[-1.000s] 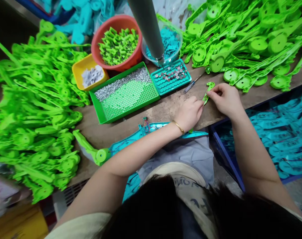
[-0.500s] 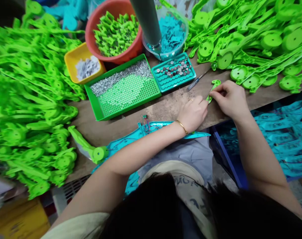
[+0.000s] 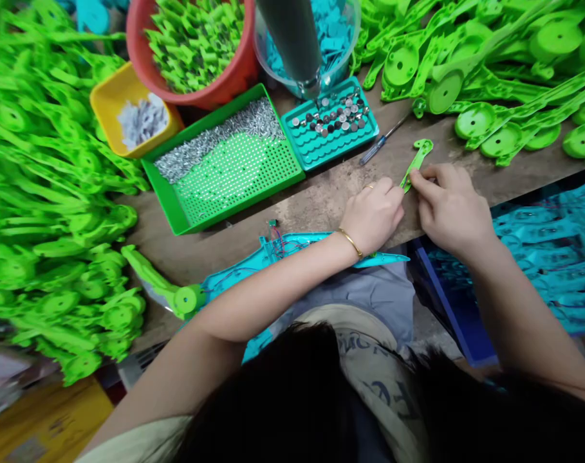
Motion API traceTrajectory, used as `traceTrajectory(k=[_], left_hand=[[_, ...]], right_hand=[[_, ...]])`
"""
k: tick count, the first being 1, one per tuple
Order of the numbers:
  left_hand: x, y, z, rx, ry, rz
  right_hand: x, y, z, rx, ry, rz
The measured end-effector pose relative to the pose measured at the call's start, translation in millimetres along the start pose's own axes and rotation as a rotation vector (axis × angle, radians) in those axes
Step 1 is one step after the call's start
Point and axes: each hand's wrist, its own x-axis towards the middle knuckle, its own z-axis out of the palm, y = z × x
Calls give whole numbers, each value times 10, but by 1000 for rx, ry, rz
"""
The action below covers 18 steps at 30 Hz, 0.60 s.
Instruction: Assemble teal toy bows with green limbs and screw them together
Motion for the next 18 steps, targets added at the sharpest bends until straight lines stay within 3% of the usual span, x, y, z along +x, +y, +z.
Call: traceTrajectory(k=[6, 13, 18], left_hand=[[-47, -9, -67, -32, -10, -44], [-243, -242, -232, -301, 68, -107], [-260, -256, -234, -364, 89, -74]], right_hand=[[-35, 116, 170, 161, 192, 9], [-51, 10, 109, 255, 199, 30], [-95, -119, 182, 282, 224, -5]])
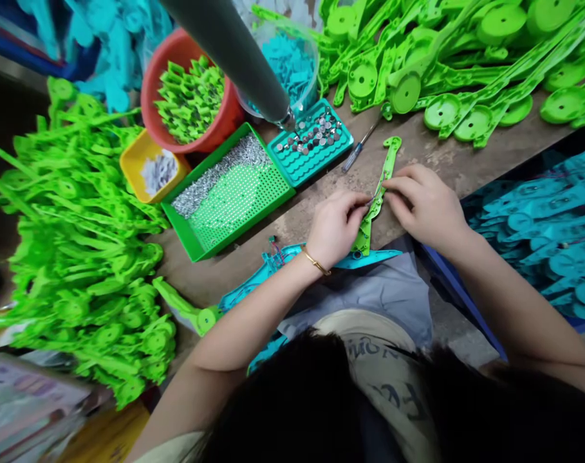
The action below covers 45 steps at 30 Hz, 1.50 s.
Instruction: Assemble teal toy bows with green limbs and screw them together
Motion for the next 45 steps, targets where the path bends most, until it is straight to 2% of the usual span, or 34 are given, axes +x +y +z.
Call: traceTrajectory(k=[6, 10, 19, 27, 34, 40, 45], left_hand=[[-17, 77, 14, -51, -87, 44], [-10, 81, 31, -154, -50, -35], [79, 107, 35, -309, -51, -176], [150, 84, 56, -370, -96, -263], [73, 85, 7, -255, -184, -169], [-135, 43, 105, 47, 11, 48], [-167, -7, 176, 118, -9, 94]], right_hand=[[-19, 28, 116, -101, 54, -45], [-28, 14, 79, -124, 36, -51], [-202, -174, 79, 211, 90, -16], [-210, -137, 124, 301, 92, 22], [-199, -119, 112, 281, 76, 39], [-230, -87, 134, 294, 103, -46], [-239, -66, 132, 264, 69, -93]])
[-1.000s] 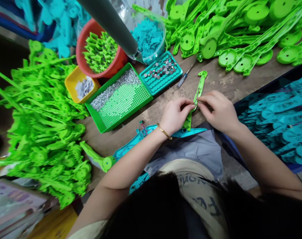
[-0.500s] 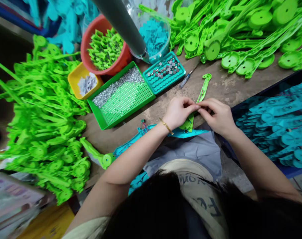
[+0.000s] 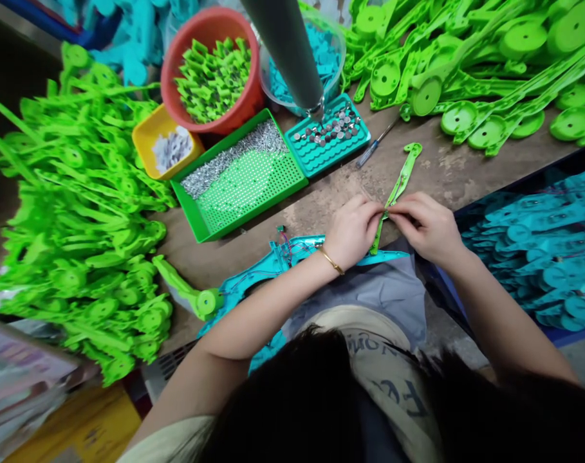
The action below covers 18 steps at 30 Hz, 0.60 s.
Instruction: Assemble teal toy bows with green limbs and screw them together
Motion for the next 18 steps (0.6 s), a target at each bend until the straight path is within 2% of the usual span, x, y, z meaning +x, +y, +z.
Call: traceTrajectory(k=[5, 9, 14, 18], left_hand=[[-19, 35, 3, 104, -34, -19], [-88, 69, 42, 243, 17, 31], [-156, 52, 127, 282, 49, 75], [-184, 37, 170, 297, 47, 80]], right_hand=[[3, -20, 46, -82, 33, -28], [32, -58, 60, -180, 45, 10], [110, -130, -23, -287, -133, 109], [185, -174, -101, -374, -250, 97]])
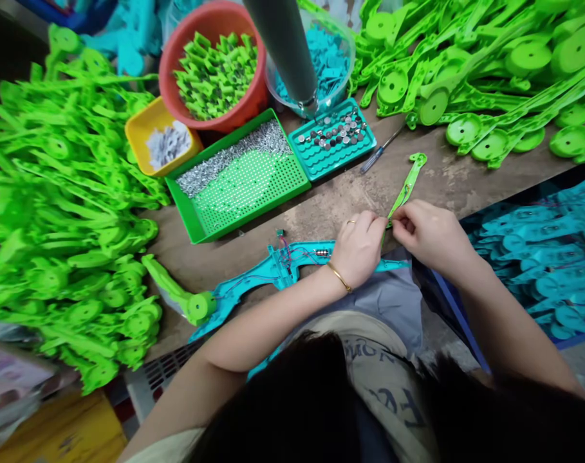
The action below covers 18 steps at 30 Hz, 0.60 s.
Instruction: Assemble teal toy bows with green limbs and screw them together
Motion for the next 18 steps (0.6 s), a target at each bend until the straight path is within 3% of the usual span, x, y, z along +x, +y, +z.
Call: traceTrajectory(k=[6, 11, 15, 18], left_hand=[[-9, -42, -7, -48, -10, 51], [-27, -78, 13, -63, 5, 64], [-43, -69, 14, -54, 88, 107], [-36, -43, -18, -50, 105, 103]], right_hand=[[14, 11, -19, -68, -39, -112], [-103, -13, 104, -7, 92, -129], [-241, -115, 127, -186, 104, -205], [-316, -139, 68, -291, 60, -170]])
